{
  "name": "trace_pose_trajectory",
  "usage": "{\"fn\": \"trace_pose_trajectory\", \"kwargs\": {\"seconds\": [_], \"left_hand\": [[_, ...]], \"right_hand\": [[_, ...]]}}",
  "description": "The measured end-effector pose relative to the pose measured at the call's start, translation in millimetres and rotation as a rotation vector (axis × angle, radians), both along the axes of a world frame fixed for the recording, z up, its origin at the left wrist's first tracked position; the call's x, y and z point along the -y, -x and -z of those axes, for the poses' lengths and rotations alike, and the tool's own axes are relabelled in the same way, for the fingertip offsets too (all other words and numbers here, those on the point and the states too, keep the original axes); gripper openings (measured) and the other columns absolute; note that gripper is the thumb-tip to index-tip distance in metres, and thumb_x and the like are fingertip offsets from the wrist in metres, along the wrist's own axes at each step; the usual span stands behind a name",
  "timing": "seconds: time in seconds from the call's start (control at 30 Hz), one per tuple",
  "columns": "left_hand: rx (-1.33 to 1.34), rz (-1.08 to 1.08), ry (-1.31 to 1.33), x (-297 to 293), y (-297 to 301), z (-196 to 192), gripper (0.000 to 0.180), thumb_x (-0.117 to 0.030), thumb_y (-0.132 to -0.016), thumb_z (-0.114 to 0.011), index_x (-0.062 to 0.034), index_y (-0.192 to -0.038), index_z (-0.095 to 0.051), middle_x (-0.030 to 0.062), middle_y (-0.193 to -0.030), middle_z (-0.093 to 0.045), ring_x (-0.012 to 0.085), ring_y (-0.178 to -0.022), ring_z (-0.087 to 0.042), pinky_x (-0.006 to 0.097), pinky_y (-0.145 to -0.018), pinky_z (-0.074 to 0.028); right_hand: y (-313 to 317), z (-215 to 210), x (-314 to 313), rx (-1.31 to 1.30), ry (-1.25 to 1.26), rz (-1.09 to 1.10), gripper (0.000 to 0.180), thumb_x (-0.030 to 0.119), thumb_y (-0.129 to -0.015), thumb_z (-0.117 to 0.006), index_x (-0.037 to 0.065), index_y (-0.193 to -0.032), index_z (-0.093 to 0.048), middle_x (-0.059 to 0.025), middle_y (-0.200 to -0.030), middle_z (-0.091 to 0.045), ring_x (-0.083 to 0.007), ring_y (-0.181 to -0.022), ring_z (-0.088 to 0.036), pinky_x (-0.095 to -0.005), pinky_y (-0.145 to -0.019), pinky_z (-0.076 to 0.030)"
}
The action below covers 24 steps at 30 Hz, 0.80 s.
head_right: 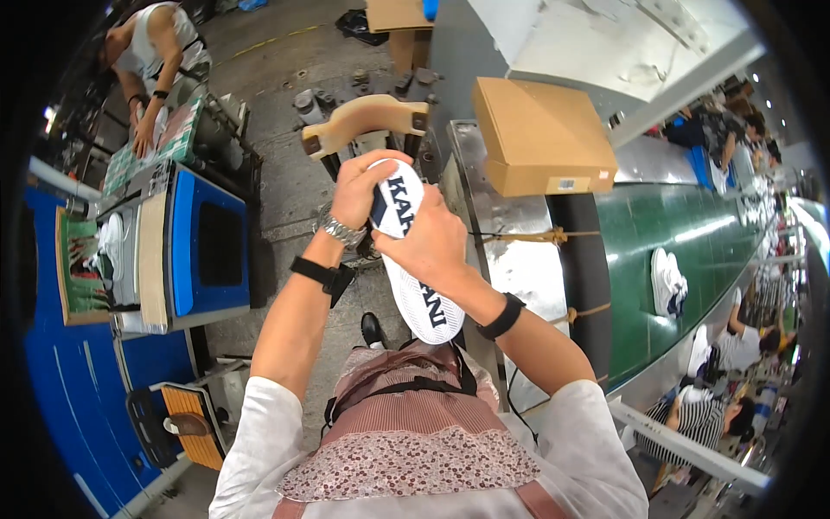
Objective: The worker is inserting shoe lasts into shoes and placing them onto a production machine and conveyor belt.
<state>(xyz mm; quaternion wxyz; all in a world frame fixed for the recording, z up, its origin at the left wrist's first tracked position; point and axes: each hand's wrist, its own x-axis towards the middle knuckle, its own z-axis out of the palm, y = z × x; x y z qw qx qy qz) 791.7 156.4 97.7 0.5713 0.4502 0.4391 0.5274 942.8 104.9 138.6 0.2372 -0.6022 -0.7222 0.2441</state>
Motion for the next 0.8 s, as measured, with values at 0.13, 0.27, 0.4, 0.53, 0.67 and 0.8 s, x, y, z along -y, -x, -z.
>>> {"fn": "trace_pose_trajectory", "kwargs": {"seconds": [0.13, 0.27, 0.4, 0.53, 0.67, 0.8], "left_hand": [[-0.085, -0.094, -0.224, 8, 0, 4, 0.02, -0.012, -0.091, -0.06, -0.0001, -0.098, -0.074, 0.0027, -0.082, -0.071, 0.0077, -0.072, -0.063, 0.025, -0.067, -0.05], [-0.152, -0.162, -0.18, 9, -5, 0, 0.019, -0.013, -0.094, -0.062, 0.0011, -0.1, -0.074, 0.0022, -0.085, -0.071, 0.0073, -0.074, -0.061, 0.025, -0.068, -0.049], [-0.284, -0.227, -0.229, 15, -9, -6, 0.02, -0.013, -0.098, -0.06, 0.002, -0.1, -0.073, 0.0026, -0.088, -0.07, 0.0065, -0.077, -0.06, 0.023, -0.068, -0.047], [-0.346, -0.238, -0.267, 21, -13, -10, 0.021, -0.015, -0.1, -0.059, 0.0017, -0.099, -0.073, 0.0009, -0.087, -0.068, 0.0062, -0.076, -0.057, 0.023, -0.067, -0.046], [-0.722, -0.195, -0.481, 5, -2, -30, 0.016, -0.011, -0.098, -0.061, -0.0001, -0.097, -0.072, 0.0072, -0.096, -0.072, 0.0151, -0.085, -0.064, 0.03, -0.077, -0.05], [-1.63, -0.214, -0.767, -55, 49, -74, 0.056, -0.024, -0.075, -0.081, -0.0077, -0.125, -0.062, 0.014, -0.119, -0.065, 0.0359, -0.118, -0.057, 0.047, -0.102, -0.045]], "right_hand": [[-1, 3, 7, -0.04, 0.005, 0.015, 0.076, 0.042, -0.064, -0.082, -0.005, -0.115, -0.05, -0.0234, -0.099, -0.067, -0.0405, -0.087, -0.069, -0.0467, -0.078, -0.055], [-6, 2, 5, -0.075, 0.036, -0.035, 0.073, 0.04, -0.065, -0.08, -0.006, -0.111, -0.048, -0.0249, -0.101, -0.065, -0.0414, -0.088, -0.069, -0.047, -0.079, -0.055], [-12, 4, 5, -0.12, 0.061, -0.048, 0.075, 0.037, -0.066, -0.081, -0.007, -0.115, -0.046, -0.0268, -0.105, -0.063, -0.0426, -0.091, -0.068, -0.0477, -0.081, -0.055], [-25, 11, 6, -0.182, 0.092, -0.139, 0.077, 0.034, -0.071, -0.079, -0.009, -0.123, -0.042, -0.0288, -0.112, -0.06, -0.0434, -0.101, -0.065, -0.0487, -0.086, -0.054], [-42, 24, 7, -0.26, 0.07, -0.287, 0.087, 0.034, -0.082, -0.073, -0.009, -0.142, -0.028, -0.031, -0.123, -0.054, -0.047, -0.107, -0.06, -0.0504, -0.09, -0.051], [-49, 34, 6, -0.357, -0.027, -0.34, 0.086, 0.036, -0.085, -0.073, -0.009, -0.143, -0.028, -0.0308, -0.128, -0.051, -0.0468, -0.113, -0.057, -0.05, -0.093, -0.05]]}}
